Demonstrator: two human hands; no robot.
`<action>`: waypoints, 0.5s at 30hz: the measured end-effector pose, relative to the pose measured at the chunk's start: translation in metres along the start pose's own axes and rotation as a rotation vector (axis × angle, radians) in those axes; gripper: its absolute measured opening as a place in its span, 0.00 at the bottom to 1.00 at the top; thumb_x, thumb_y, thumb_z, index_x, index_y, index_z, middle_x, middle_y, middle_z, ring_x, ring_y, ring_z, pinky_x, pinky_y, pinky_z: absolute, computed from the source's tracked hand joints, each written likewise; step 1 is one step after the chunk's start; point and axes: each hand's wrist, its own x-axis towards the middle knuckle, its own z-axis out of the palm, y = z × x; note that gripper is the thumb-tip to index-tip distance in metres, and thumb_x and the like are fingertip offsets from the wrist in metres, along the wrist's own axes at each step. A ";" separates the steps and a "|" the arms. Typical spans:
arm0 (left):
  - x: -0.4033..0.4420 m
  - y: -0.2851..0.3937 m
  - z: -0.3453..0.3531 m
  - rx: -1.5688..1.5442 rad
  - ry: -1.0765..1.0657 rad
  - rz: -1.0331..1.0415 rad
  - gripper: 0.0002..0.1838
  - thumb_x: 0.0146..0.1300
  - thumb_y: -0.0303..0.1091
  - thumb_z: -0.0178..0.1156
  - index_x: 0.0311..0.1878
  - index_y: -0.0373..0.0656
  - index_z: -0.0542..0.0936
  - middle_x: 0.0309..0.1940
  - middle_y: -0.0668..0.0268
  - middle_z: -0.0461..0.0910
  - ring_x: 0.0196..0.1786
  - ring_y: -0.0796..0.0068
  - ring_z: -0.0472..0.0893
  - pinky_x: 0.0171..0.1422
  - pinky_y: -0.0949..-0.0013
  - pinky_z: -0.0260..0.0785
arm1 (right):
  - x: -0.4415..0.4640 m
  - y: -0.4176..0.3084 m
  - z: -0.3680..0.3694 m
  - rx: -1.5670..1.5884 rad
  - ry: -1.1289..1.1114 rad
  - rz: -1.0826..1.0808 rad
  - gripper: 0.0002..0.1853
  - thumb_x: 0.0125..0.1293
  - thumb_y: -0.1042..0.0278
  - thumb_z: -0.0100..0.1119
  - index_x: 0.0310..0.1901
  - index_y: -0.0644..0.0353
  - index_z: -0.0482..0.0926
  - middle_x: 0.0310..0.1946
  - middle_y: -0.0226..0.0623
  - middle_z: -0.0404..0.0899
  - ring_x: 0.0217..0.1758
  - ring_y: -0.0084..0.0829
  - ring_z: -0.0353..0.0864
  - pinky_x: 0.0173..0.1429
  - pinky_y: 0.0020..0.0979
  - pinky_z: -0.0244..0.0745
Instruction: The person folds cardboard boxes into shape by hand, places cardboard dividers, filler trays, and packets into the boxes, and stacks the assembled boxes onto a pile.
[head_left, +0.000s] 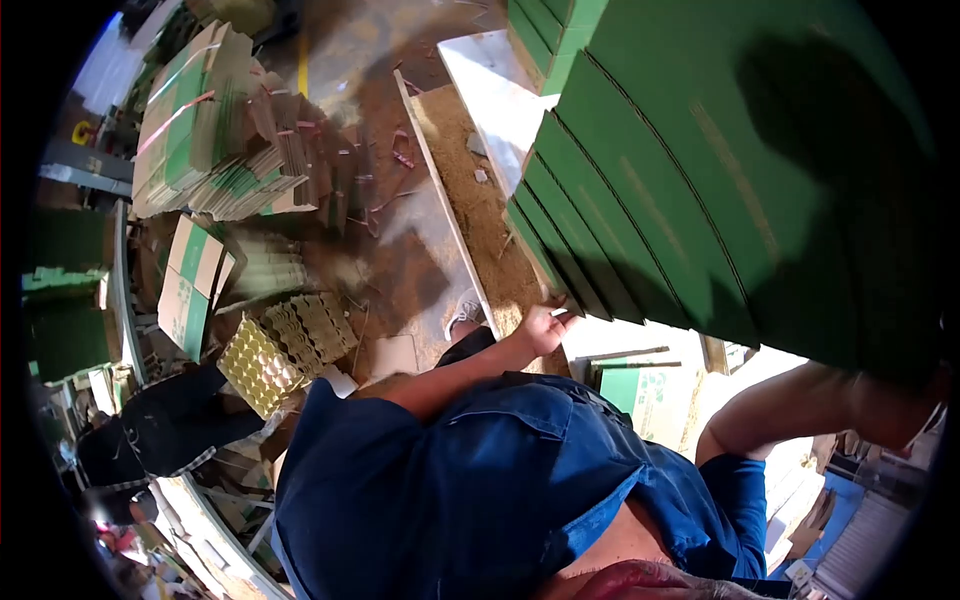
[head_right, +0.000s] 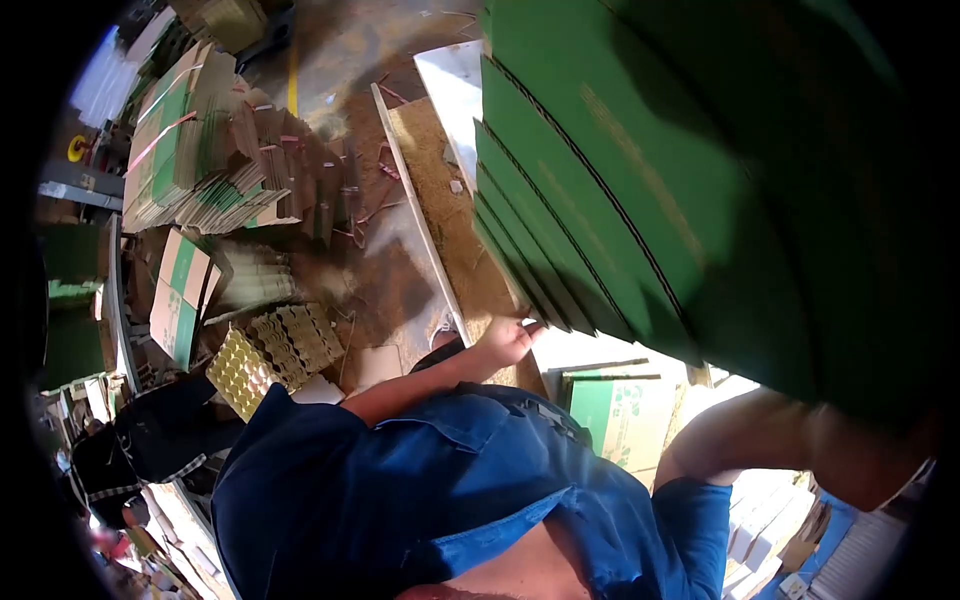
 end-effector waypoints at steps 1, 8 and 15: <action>0.001 0.018 0.013 -0.210 0.018 -0.016 0.19 0.72 0.19 0.47 0.65 0.31 0.68 0.65 0.56 0.71 0.68 0.62 0.70 0.77 0.65 0.61 | 0.005 -0.003 0.016 0.026 0.017 -0.017 0.12 0.70 0.63 0.59 0.43 0.60 0.87 0.31 0.37 0.85 0.32 0.29 0.82 0.40 0.25 0.77; 0.043 0.122 0.063 0.599 0.262 0.267 0.15 0.69 0.17 0.47 0.58 0.28 0.64 0.58 0.46 0.70 0.64 0.50 0.73 0.77 0.54 0.65 | 0.042 -0.035 0.161 0.187 0.077 -0.137 0.13 0.71 0.60 0.58 0.41 0.60 0.87 0.30 0.35 0.84 0.32 0.30 0.81 0.41 0.25 0.76; 0.098 0.230 0.076 0.228 0.341 0.300 0.36 0.67 0.21 0.57 0.71 0.31 0.47 0.66 0.41 0.62 0.69 0.48 0.68 0.79 0.51 0.59 | 0.061 -0.107 0.296 0.505 -0.005 0.340 0.14 0.65 0.59 0.60 0.38 0.61 0.87 0.30 0.44 0.85 0.33 0.39 0.85 0.42 0.33 0.79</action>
